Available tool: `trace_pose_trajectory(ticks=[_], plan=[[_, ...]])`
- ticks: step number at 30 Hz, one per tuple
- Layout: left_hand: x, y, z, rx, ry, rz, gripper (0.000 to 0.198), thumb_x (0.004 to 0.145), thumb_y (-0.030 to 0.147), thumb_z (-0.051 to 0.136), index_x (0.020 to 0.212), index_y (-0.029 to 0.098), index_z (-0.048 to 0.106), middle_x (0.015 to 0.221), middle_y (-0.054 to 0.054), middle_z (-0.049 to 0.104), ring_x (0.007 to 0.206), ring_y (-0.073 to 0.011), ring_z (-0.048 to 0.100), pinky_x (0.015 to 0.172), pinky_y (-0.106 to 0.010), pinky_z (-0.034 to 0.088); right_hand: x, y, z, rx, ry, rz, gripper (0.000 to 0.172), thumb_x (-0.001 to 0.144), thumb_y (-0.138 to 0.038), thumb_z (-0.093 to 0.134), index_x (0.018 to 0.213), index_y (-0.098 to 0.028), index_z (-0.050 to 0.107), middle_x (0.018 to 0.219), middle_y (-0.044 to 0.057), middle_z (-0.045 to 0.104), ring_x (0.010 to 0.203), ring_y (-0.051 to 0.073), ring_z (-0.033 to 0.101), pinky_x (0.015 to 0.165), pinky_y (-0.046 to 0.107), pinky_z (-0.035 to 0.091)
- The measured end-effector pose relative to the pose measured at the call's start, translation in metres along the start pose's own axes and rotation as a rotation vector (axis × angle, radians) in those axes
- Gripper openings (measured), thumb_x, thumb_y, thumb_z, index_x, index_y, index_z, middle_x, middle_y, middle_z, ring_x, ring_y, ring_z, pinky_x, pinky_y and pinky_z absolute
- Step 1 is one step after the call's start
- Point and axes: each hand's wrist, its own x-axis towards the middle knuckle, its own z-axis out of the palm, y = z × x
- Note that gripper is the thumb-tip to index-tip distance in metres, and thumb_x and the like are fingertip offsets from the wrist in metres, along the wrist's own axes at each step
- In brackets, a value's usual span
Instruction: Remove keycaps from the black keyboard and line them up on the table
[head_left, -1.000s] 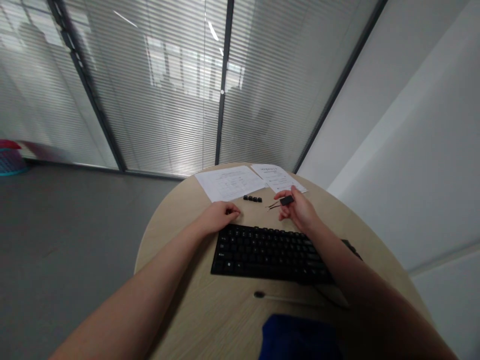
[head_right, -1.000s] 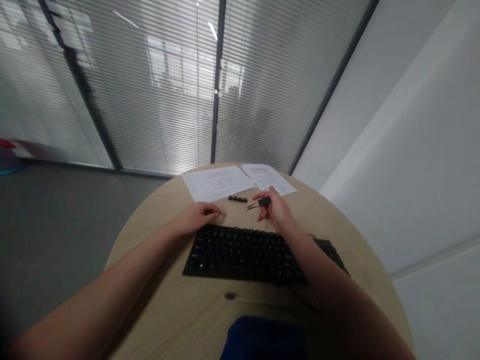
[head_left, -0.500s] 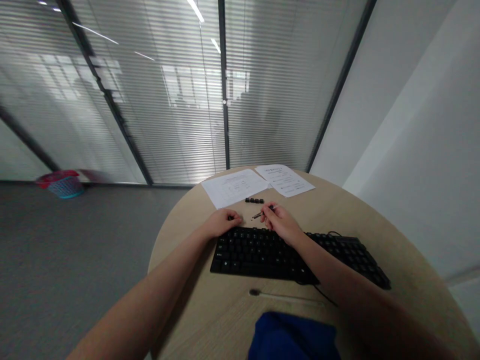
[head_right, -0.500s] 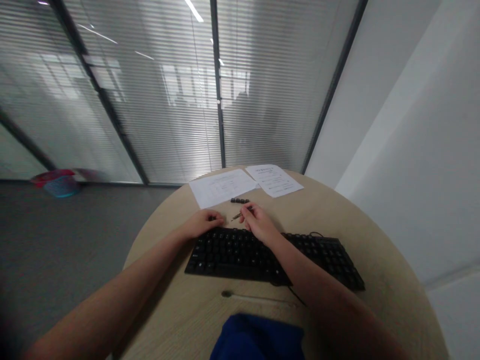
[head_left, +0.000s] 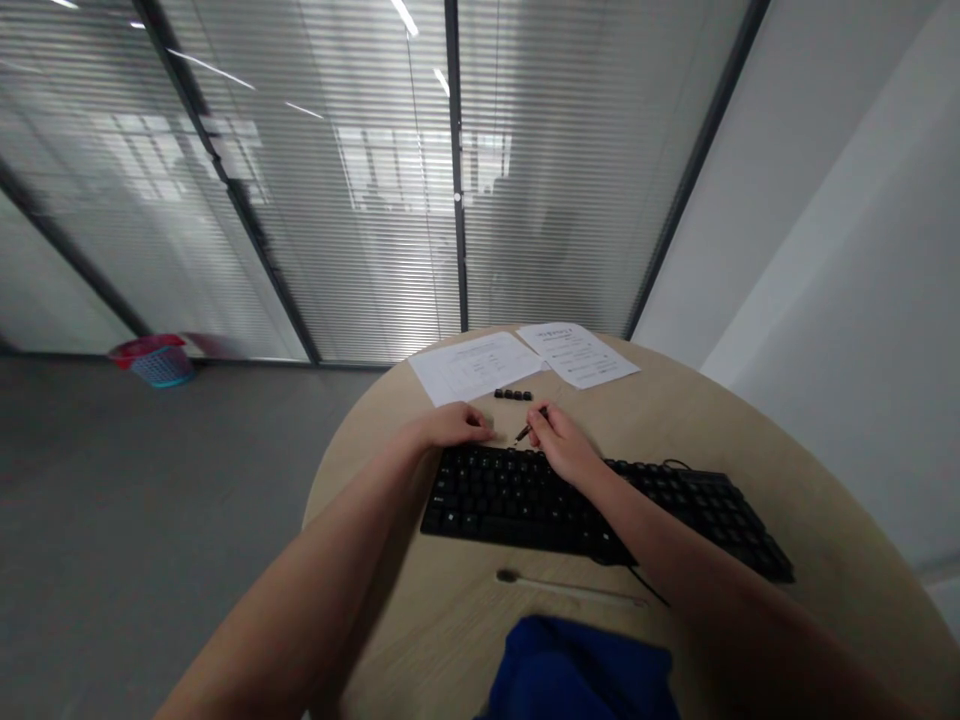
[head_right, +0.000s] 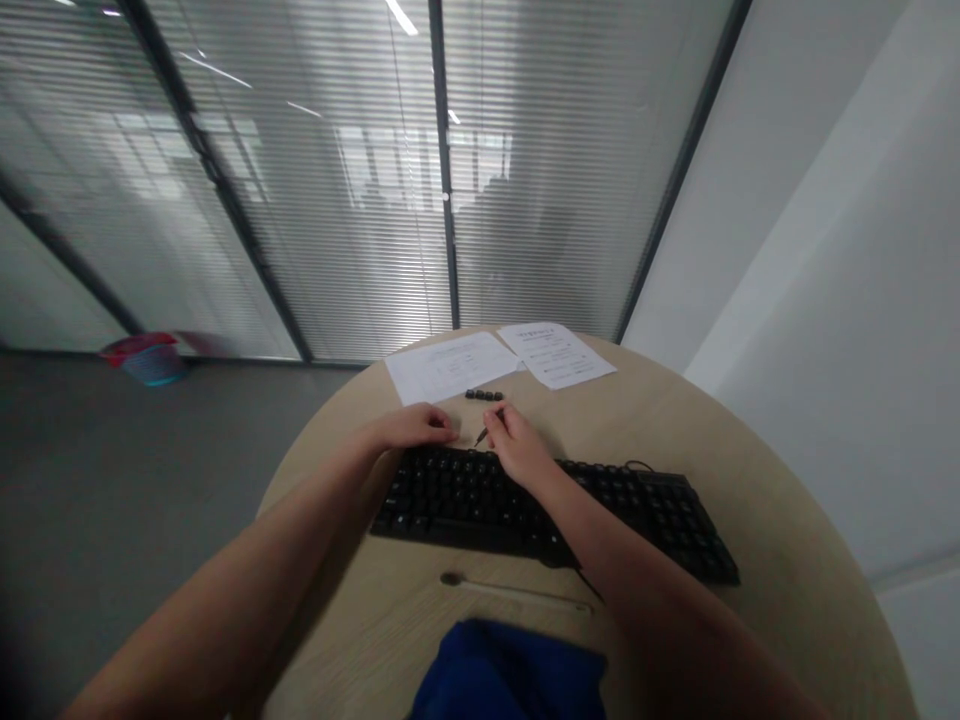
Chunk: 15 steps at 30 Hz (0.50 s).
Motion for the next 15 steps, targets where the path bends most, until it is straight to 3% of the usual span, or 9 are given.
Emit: trace_pose_trajectory(ticks=[3, 8, 15], plan=[[-0.007, -0.005, 0.005, -0.036, 0.032, 0.073, 0.032, 0.077, 0.048, 0.062, 0.075, 0.017, 0.071, 0.063, 0.002, 0.061, 0.061, -0.0135, 0.052, 0.059, -0.025, 0.038, -0.001, 0.001, 0.0, 0.059, -0.015, 0.041, 0.037, 0.094, -0.058, 0.04, 0.087, -0.023, 0.05, 0.065, -0.003, 0.053, 0.057, 0.014, 0.049, 0.054, 0.025, 0.037], [-0.011, -0.003, 0.008, -0.193, -0.03, 0.257, 0.02, 0.078, 0.027, 0.062, 0.091, 0.018, 0.075, 0.084, -0.003, 0.074, 0.078, -0.0171, 0.064, 0.072, -0.028, 0.047, -0.004, -0.004, 0.0, 0.127, -0.013, 0.085, 0.039, 0.094, -0.059, 0.039, 0.086, -0.022, 0.052, 0.064, -0.003, 0.053, 0.055, 0.013, 0.047, 0.052, 0.024, 0.036], [-0.009, 0.008, 0.009, -0.054, -0.059, 0.332, 0.042, 0.069, 0.002, 0.048, 0.09, 0.022, 0.077, 0.091, 0.0, 0.076, 0.084, -0.0163, 0.067, 0.082, -0.029, 0.048, -0.005, -0.005, -0.001, 0.113, 0.012, 0.108, 0.043, 0.094, -0.062, 0.037, 0.086, -0.022, 0.052, 0.063, -0.002, 0.051, 0.054, 0.013, 0.045, 0.051, 0.025, 0.036]])
